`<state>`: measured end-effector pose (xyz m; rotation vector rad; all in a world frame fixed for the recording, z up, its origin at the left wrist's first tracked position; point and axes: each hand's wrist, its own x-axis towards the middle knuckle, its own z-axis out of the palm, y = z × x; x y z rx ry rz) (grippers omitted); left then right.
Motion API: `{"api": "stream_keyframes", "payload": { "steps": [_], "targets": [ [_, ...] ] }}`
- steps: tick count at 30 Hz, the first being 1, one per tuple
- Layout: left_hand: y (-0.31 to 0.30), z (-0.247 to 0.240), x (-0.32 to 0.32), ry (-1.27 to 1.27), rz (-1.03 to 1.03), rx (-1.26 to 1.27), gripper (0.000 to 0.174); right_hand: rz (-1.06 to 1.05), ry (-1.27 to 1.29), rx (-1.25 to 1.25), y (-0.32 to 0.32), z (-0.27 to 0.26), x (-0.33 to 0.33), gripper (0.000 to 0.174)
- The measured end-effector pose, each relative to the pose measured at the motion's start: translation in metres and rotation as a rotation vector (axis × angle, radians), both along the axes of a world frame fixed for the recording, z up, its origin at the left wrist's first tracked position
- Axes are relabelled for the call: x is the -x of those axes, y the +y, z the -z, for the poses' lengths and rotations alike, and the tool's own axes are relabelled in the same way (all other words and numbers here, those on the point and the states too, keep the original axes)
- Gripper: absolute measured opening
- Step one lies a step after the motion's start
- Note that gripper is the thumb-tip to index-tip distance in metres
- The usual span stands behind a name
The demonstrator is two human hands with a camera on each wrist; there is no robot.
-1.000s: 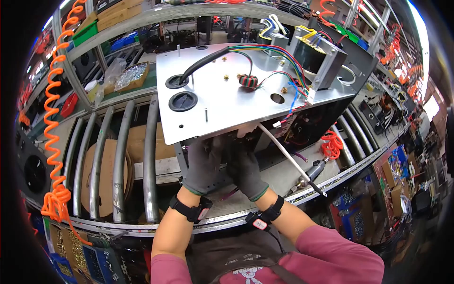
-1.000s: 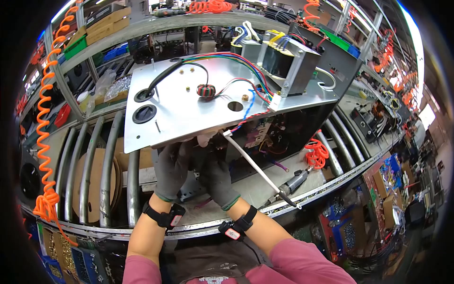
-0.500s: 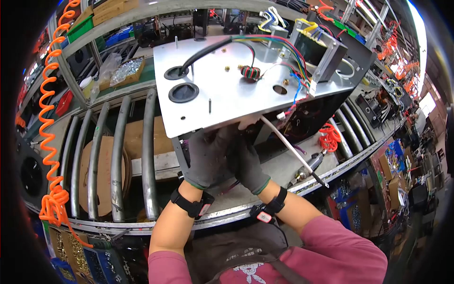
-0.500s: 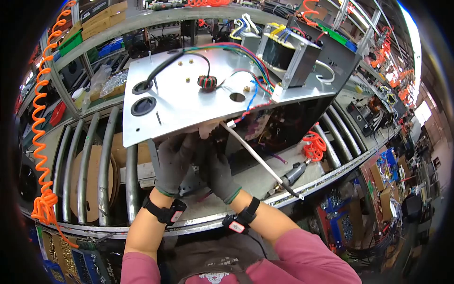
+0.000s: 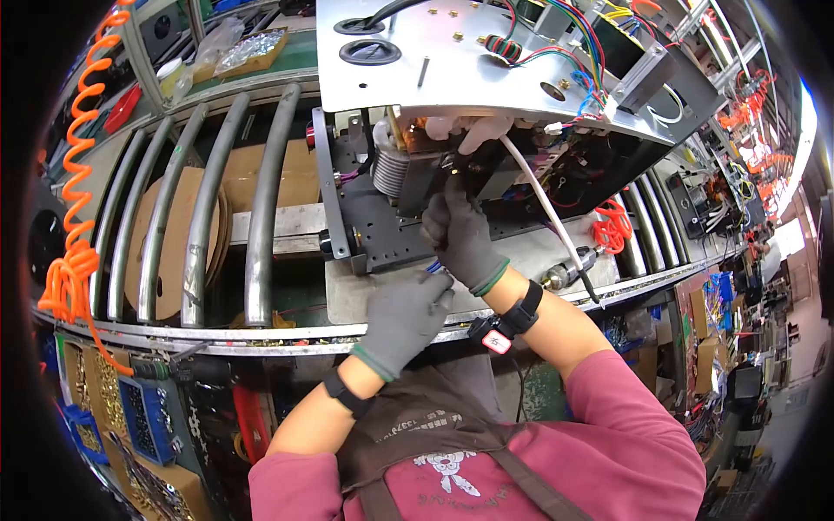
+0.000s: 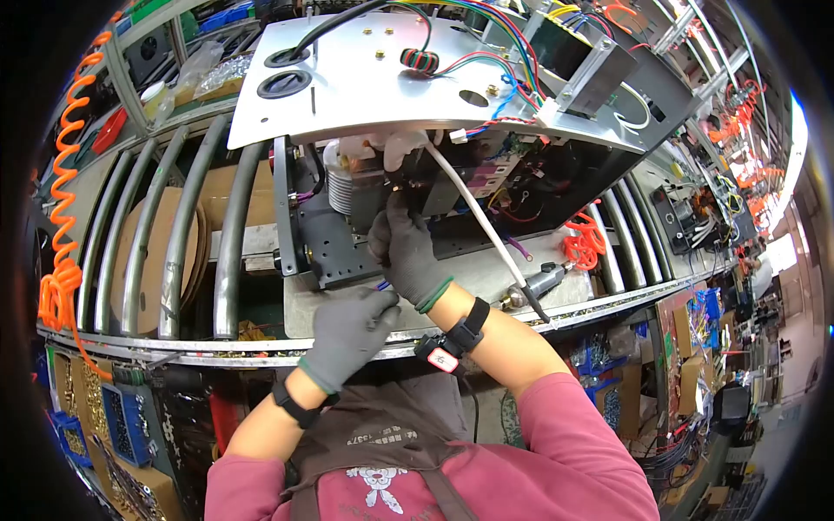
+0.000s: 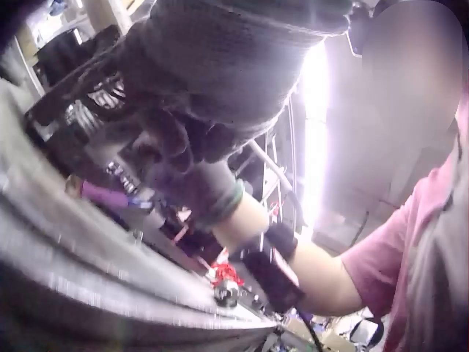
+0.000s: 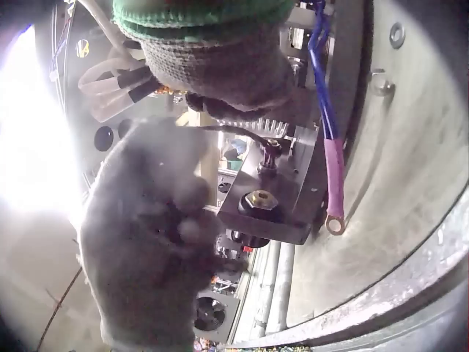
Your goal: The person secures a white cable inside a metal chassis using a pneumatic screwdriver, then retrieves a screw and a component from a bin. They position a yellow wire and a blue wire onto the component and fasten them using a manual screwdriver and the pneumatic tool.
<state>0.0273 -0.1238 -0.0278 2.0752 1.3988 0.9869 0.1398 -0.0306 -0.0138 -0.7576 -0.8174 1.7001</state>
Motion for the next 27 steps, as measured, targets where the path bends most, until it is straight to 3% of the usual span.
{"api": "stream_keyframes", "payload": {
  "steps": [5,7,15,27],
  "targets": [
    [0.019,0.04,-0.033,0.232,-0.035,-0.138,0.017,0.064,-0.03,-0.01,0.001,-0.002,0.002,0.045],
    [0.023,0.045,-0.039,0.434,0.006,-0.078,0.018,0.052,-0.009,0.032,0.0,-0.003,0.003,0.045],
    [0.027,0.047,-0.054,0.309,-0.143,0.118,0.014,0.074,-0.005,0.034,-0.002,-0.004,0.005,0.049],
    [0.025,0.048,-0.055,0.322,-0.089,0.196,0.015,0.071,-0.015,0.015,-0.002,-0.006,0.006,0.045]
  ]
}}
